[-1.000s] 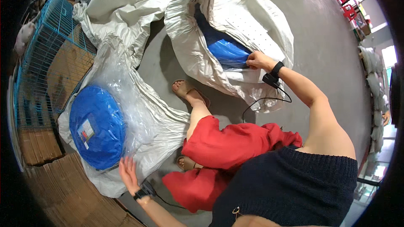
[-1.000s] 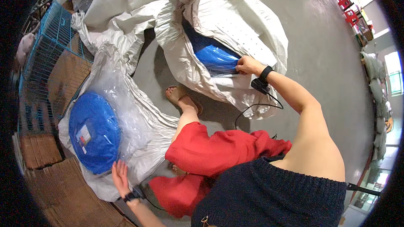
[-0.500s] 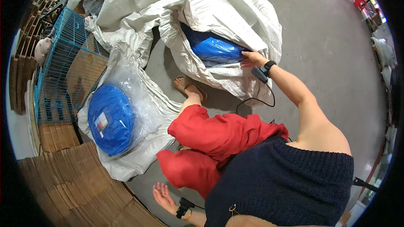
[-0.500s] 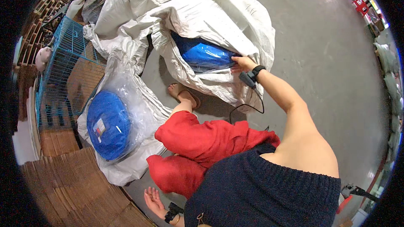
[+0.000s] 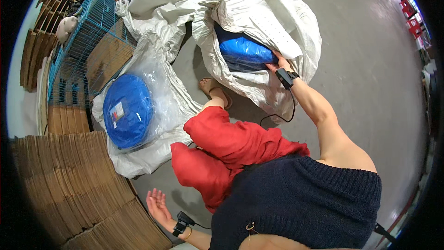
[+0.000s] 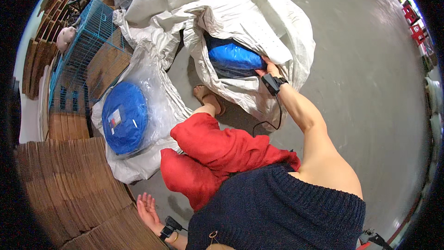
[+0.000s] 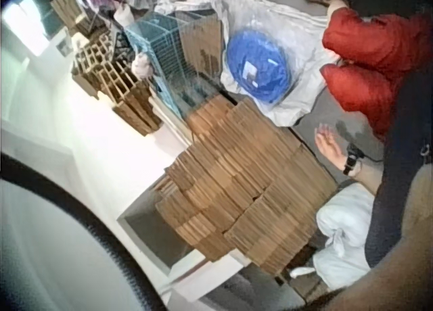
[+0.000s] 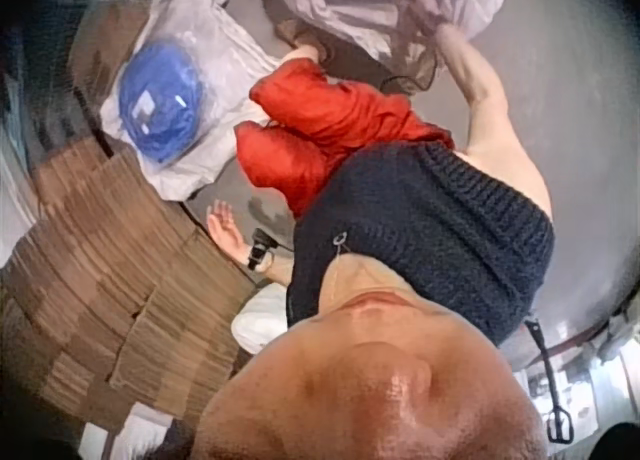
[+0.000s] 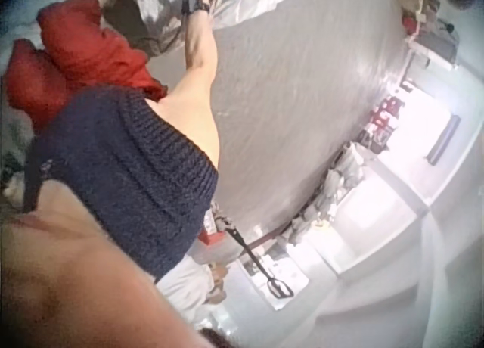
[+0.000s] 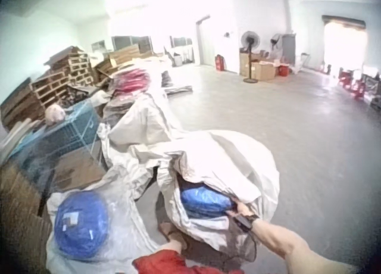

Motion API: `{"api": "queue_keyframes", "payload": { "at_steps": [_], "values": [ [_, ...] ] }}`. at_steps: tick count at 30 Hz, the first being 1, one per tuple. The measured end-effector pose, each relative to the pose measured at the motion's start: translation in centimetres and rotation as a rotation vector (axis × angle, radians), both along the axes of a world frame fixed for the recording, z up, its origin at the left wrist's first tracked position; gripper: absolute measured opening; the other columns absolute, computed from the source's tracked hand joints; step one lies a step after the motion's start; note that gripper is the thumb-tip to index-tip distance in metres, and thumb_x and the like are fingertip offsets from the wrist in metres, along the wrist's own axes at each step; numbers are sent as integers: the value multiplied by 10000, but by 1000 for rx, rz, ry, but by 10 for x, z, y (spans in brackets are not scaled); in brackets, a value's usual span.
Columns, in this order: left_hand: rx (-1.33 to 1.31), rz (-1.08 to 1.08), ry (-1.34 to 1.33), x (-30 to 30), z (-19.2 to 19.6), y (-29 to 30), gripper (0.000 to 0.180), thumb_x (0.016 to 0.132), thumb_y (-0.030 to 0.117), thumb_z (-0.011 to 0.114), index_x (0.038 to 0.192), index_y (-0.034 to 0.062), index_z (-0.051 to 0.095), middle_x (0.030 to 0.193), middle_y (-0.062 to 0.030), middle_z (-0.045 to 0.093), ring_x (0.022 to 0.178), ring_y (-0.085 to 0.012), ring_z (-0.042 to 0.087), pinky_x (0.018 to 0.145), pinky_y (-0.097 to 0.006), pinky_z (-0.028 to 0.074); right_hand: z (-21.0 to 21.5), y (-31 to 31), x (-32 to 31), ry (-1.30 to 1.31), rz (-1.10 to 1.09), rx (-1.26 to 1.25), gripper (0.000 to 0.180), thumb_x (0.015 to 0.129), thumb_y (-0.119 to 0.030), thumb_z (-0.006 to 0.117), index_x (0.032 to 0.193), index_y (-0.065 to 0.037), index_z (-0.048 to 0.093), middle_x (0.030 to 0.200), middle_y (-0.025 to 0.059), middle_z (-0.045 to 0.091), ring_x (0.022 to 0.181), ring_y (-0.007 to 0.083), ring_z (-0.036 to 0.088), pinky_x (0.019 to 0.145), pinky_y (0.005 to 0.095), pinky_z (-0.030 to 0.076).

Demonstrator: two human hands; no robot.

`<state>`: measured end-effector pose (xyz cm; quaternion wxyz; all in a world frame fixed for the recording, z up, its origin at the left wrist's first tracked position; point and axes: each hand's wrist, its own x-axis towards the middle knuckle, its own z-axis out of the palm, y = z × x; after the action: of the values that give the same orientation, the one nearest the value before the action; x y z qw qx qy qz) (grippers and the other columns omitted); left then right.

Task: Apply labels to round blue packaged items.

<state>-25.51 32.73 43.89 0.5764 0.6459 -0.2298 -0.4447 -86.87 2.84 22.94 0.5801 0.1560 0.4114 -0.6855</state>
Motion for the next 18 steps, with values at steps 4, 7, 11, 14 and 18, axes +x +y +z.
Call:
{"api": "queue_keyframes", "payload": {
  "at_steps": [4,7,11,14,18],
  "values": [
    [-63,-118,-67,-25,31,-24,380,915,218,463,1219,-2,404,1146,-167,518,974,-237,544,822,-337,462,30,-5,1,-135,-33,-24,290,700,-142,746,935,-78,588,961,77,588,908,255,563,781,452,507],
    [-110,-231,-99,-47,41,-44,382,912,208,463,1223,-5,398,1140,-176,523,976,-241,547,825,-336,461,62,3,4,-70,58,-87,242,727,-221,728,913,-151,591,853,52,606,799,195,578,649,377,505],
    [-112,-464,-129,-83,50,-64,408,909,200,462,1238,-26,378,1158,-202,509,995,-249,547,830,-348,461,130,40,21,-29,131,-192,156,786,-247,655,795,-118,567,742,32,593,651,179,568,553,311,478],
    [-134,-660,10,-130,61,-102,423,903,190,468,1247,-35,368,1171,-216,498,1028,-276,536,847,-364,454,176,86,25,62,118,-221,214,818,-274,601,934,-103,547,903,42,596,825,179,561,700,354,474],
    [-90,-795,448,-188,34,-131,516,889,273,491,1266,-38,329,1239,-262,418,1144,-360,440,961,-458,358,204,156,73,-97,166,-152,411,834,-247,559,1171,-45,436,1183,109,497,1082,254,476,948,454,370]
  ]
}}
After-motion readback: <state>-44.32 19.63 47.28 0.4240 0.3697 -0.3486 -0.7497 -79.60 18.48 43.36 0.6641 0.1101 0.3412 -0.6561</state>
